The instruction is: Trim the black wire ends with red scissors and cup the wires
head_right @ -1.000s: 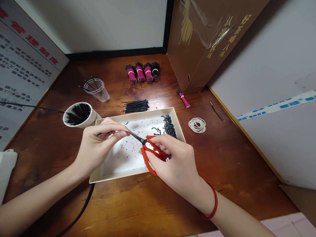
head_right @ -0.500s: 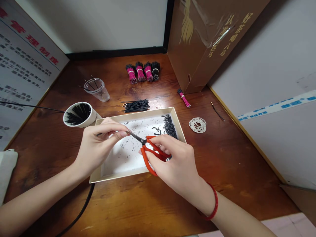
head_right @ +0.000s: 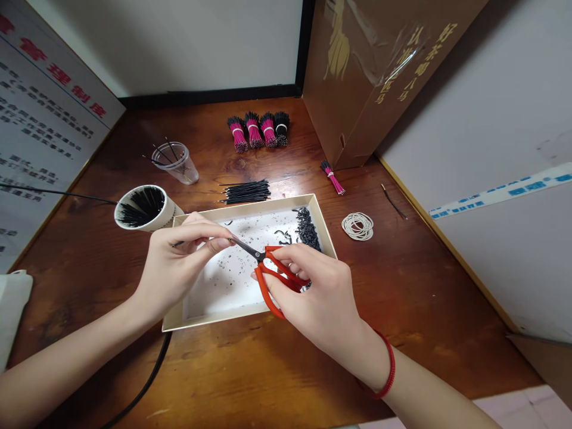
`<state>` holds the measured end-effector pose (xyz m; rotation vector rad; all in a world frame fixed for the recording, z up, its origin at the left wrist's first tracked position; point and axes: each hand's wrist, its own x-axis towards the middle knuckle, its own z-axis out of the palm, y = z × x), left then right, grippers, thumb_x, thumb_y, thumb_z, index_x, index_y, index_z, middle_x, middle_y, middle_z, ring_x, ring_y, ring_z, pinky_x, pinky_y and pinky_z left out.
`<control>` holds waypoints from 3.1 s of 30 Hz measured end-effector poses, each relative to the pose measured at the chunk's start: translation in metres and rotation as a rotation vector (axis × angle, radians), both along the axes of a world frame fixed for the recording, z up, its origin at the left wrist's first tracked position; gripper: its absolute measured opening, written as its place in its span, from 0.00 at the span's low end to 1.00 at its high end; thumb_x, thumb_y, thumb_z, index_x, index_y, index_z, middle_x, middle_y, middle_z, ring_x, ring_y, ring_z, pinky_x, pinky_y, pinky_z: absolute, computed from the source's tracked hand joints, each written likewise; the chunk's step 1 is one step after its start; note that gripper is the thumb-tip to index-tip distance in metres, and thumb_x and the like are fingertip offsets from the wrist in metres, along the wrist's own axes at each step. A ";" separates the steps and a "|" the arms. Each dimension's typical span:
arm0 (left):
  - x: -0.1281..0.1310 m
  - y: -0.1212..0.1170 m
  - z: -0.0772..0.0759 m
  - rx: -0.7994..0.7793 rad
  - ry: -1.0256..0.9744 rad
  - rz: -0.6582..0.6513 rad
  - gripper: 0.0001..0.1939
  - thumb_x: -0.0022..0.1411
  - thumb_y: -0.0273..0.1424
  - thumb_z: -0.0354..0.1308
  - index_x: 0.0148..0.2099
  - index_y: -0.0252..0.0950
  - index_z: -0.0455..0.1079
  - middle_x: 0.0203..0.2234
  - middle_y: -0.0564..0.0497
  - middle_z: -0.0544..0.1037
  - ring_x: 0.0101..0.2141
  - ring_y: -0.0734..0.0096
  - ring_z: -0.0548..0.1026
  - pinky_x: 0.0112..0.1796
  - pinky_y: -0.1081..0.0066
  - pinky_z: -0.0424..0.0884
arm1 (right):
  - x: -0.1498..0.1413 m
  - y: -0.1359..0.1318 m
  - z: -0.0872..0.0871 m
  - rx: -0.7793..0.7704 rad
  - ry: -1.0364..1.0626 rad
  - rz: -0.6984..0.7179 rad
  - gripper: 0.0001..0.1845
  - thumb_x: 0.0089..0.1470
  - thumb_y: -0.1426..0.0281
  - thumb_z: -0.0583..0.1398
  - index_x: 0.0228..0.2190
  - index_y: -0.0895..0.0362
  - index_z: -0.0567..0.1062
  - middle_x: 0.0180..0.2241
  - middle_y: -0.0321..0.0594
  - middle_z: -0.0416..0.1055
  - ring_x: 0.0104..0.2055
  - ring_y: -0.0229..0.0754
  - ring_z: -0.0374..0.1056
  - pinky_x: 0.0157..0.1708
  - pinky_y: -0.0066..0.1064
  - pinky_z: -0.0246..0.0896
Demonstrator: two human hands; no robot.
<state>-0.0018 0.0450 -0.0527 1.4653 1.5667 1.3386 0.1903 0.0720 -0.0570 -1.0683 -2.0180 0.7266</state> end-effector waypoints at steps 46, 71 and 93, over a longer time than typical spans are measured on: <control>0.000 -0.001 -0.001 0.015 -0.019 0.001 0.09 0.55 0.22 0.64 0.31 0.42 0.80 0.27 0.55 0.82 0.30 0.70 0.71 0.33 0.69 0.65 | 0.001 0.001 -0.002 0.009 0.001 0.006 0.09 0.44 0.79 0.65 0.28 0.55 0.74 0.20 0.28 0.67 0.21 0.31 0.59 0.19 0.25 0.58; -0.001 0.000 -0.001 0.044 0.044 -0.020 0.09 0.56 0.22 0.63 0.32 0.42 0.80 0.26 0.54 0.82 0.30 0.68 0.71 0.35 0.66 0.64 | 0.001 0.001 0.000 -0.011 -0.006 0.020 0.08 0.44 0.79 0.66 0.28 0.58 0.74 0.21 0.30 0.68 0.21 0.30 0.60 0.21 0.23 0.59; -0.001 0.000 -0.001 0.036 0.045 -0.016 0.09 0.55 0.22 0.64 0.31 0.43 0.80 0.26 0.54 0.81 0.30 0.68 0.71 0.34 0.66 0.64 | 0.000 0.001 0.002 -0.003 -0.017 0.008 0.09 0.44 0.78 0.65 0.28 0.55 0.73 0.21 0.30 0.70 0.21 0.32 0.62 0.20 0.25 0.60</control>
